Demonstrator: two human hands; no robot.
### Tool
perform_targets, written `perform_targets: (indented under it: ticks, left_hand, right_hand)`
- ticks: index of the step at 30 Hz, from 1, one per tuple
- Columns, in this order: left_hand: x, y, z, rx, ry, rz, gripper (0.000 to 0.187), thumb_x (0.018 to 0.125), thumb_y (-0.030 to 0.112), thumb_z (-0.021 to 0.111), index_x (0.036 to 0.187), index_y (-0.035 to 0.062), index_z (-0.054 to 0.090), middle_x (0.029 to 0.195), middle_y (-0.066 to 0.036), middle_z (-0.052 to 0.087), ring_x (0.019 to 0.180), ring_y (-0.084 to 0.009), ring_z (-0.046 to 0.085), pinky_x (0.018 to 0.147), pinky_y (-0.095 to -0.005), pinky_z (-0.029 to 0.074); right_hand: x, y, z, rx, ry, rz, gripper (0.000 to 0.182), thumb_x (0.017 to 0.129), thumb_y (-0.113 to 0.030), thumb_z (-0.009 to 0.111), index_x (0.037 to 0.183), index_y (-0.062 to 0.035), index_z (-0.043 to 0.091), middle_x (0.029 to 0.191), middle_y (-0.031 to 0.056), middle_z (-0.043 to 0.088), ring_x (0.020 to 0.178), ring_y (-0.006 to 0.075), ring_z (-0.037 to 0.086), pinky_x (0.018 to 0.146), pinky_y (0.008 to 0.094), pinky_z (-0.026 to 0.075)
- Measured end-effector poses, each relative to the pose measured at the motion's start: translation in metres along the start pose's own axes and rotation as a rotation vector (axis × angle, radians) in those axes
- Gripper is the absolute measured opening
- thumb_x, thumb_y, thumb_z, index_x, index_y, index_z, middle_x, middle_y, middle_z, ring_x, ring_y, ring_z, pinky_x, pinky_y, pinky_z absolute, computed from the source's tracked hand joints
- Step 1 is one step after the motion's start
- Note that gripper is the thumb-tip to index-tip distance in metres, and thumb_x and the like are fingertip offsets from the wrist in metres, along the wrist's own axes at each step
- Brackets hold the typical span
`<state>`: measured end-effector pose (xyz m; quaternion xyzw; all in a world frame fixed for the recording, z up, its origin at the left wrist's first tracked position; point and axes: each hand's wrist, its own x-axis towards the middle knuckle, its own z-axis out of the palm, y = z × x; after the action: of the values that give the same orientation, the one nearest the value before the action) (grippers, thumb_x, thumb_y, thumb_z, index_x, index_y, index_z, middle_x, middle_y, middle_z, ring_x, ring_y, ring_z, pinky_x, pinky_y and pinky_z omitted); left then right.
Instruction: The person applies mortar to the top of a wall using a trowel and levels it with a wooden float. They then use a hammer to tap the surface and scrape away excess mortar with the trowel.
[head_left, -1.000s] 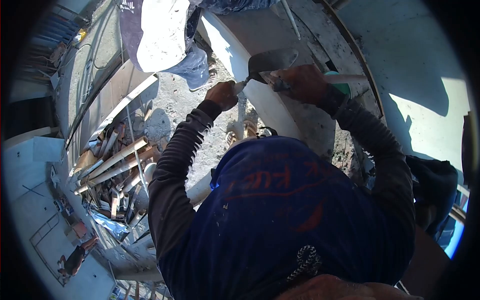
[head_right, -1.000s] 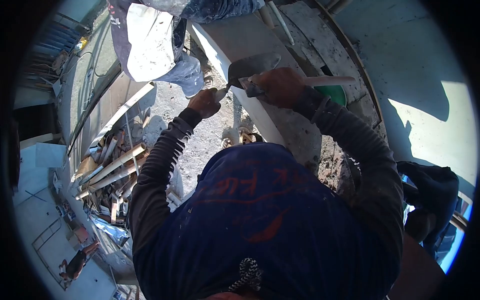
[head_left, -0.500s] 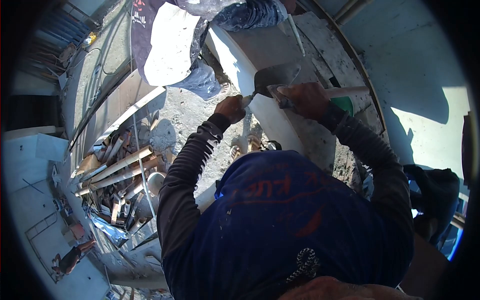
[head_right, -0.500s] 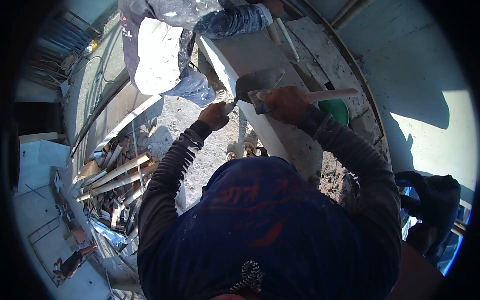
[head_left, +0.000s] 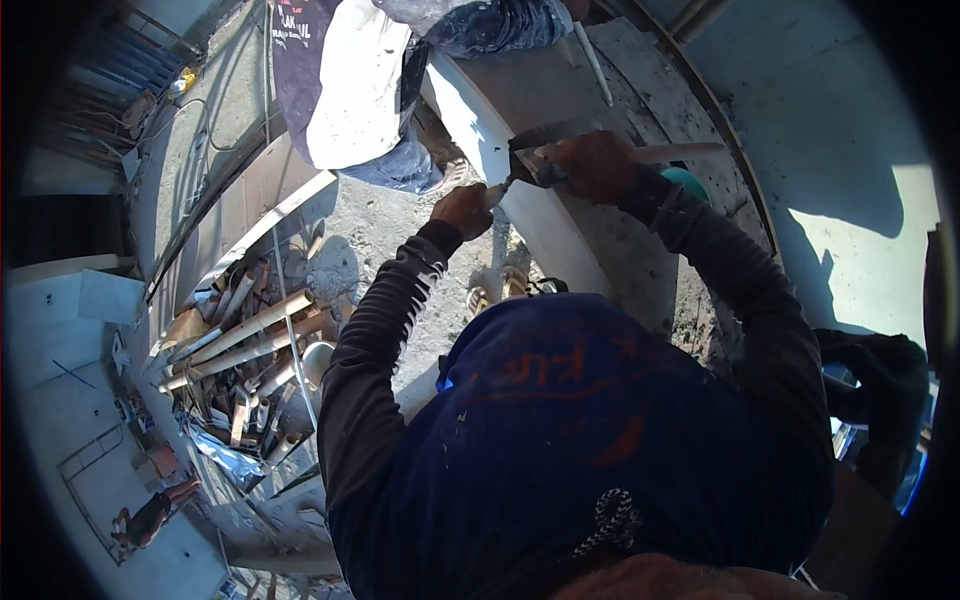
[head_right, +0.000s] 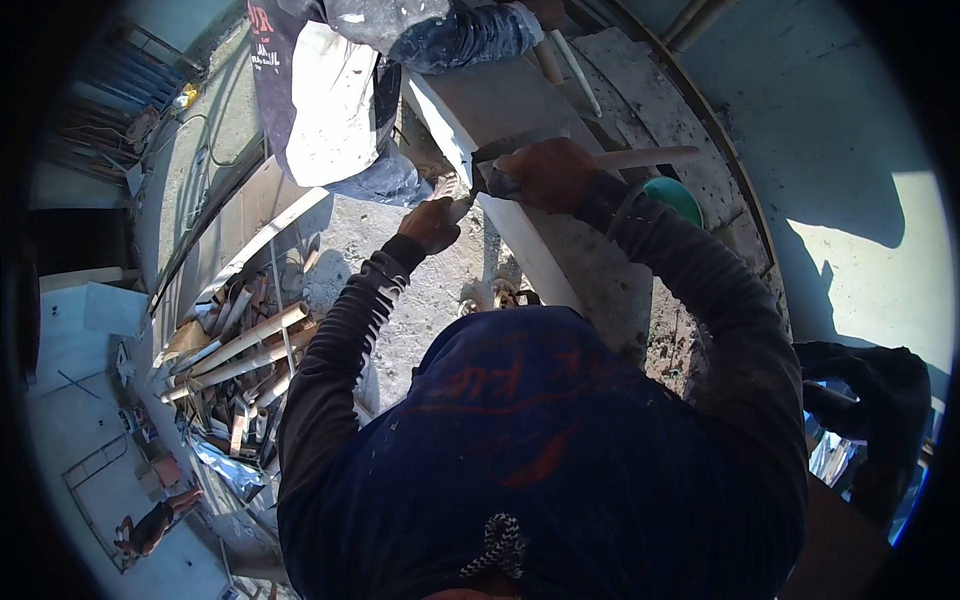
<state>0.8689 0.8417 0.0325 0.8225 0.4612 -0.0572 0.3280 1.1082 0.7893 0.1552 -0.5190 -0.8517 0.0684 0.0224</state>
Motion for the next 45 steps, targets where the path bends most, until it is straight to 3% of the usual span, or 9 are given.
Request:
perform_targets:
  ticks: [5,7,10,19,34,38,40,43,45]
  left_hand:
    - [0.004,-0.004,0.004,0.006,0.042,0.004,0.028,0.075,0.020,0.060,0.098,0.0037,0.060,0.095,-0.021,0.066,0.093,-0.0381,0.064,0.079,-0.0460,0.051]
    - [-0.012,0.007,0.002,-0.024,0.010,-0.039,0.027,0.075,0.019,0.058,0.097,0.0037,0.061,0.095,-0.021,0.066,0.094,-0.0384,0.063,0.080,-0.0454,0.051]
    - [-0.010,0.002,0.014,0.013,0.049,0.005,0.026,0.076,0.019,0.057,0.096,0.0036,0.061,0.092,-0.019,0.067,0.091,-0.0382,0.064,0.079,-0.0453,0.051]
    - [-0.004,0.004,0.005,0.017,0.013,-0.028,0.026,0.077,0.019,0.059,0.097,0.0044,0.062,0.095,-0.020,0.067,0.093,-0.0364,0.065,0.078,-0.0451,0.051]
    - [-0.003,0.007,0.008,-0.015,0.020,-0.018,0.027,0.076,0.019,0.059,0.099,0.0042,0.061,0.094,-0.019,0.067,0.092,-0.0371,0.065,0.081,-0.0452,0.051]
    - [-0.005,0.002,0.018,0.004,0.062,0.003,0.025,0.076,0.020,0.060,0.096,0.0043,0.060,0.091,-0.020,0.067,0.090,-0.0370,0.065,0.078,-0.0468,0.051]
    - [-0.006,0.006,0.012,-0.008,0.057,-0.018,0.025,0.077,0.021,0.060,0.096,0.0046,0.060,0.089,-0.020,0.067,0.089,-0.0376,0.065,0.077,-0.0469,0.051]
    - [-0.009,0.006,0.012,-0.036,0.088,0.001,0.027,0.077,0.022,0.059,0.098,0.0059,0.060,0.090,-0.021,0.067,0.089,-0.0390,0.065,0.078,-0.0479,0.051]
    - [-0.004,0.005,0.015,-0.017,0.052,-0.027,0.029,0.076,0.022,0.058,0.099,0.0045,0.059,0.091,-0.023,0.066,0.090,-0.0401,0.064,0.080,-0.0490,0.051]
  right_hand:
    - [0.009,0.002,0.015,0.041,0.075,0.010,0.020,0.081,-0.022,0.063,0.098,-0.0122,0.066,0.079,0.0114,0.067,0.075,0.0298,0.068,0.067,0.0439,0.054]
    - [0.028,-0.004,0.033,-0.096,-0.053,0.122,0.043,0.074,-0.025,0.070,0.115,-0.0134,0.064,0.093,0.0105,0.069,0.082,0.0282,0.068,0.072,0.0419,0.054]
    - [0.000,-0.001,0.003,0.051,0.007,-0.023,0.019,0.082,-0.025,0.063,0.095,-0.0117,0.066,0.080,0.0114,0.068,0.076,0.0301,0.068,0.068,0.0438,0.054]
    - [-0.012,0.009,0.024,0.046,0.104,-0.022,0.033,0.079,-0.018,0.064,0.111,-0.0128,0.065,0.084,0.0121,0.068,0.077,0.0306,0.068,0.070,0.0436,0.054]
    - [0.003,0.021,0.016,0.027,0.049,0.191,0.036,0.076,-0.019,0.067,0.111,-0.0141,0.065,0.085,0.0115,0.068,0.077,0.0296,0.068,0.070,0.0427,0.054]
    - [-0.018,0.021,0.032,0.004,0.108,0.072,0.032,0.075,-0.021,0.068,0.106,-0.0131,0.066,0.083,0.0117,0.068,0.075,0.0292,0.068,0.069,0.0426,0.054]
    - [-0.003,0.024,0.020,0.049,0.109,0.188,0.042,0.073,-0.026,0.072,0.111,-0.0103,0.064,0.093,0.0122,0.070,0.084,0.0302,0.068,0.074,0.0431,0.054]
    - [-0.004,0.028,0.014,0.027,0.244,0.098,0.028,0.073,-0.018,0.065,0.100,-0.0116,0.067,0.082,0.0102,0.068,0.078,0.0291,0.068,0.070,0.0418,0.054]
    - [-0.015,0.021,0.006,0.059,0.031,0.067,0.031,0.070,-0.018,0.065,0.101,-0.0146,0.068,0.083,0.0099,0.068,0.078,0.0294,0.068,0.070,0.0428,0.054]
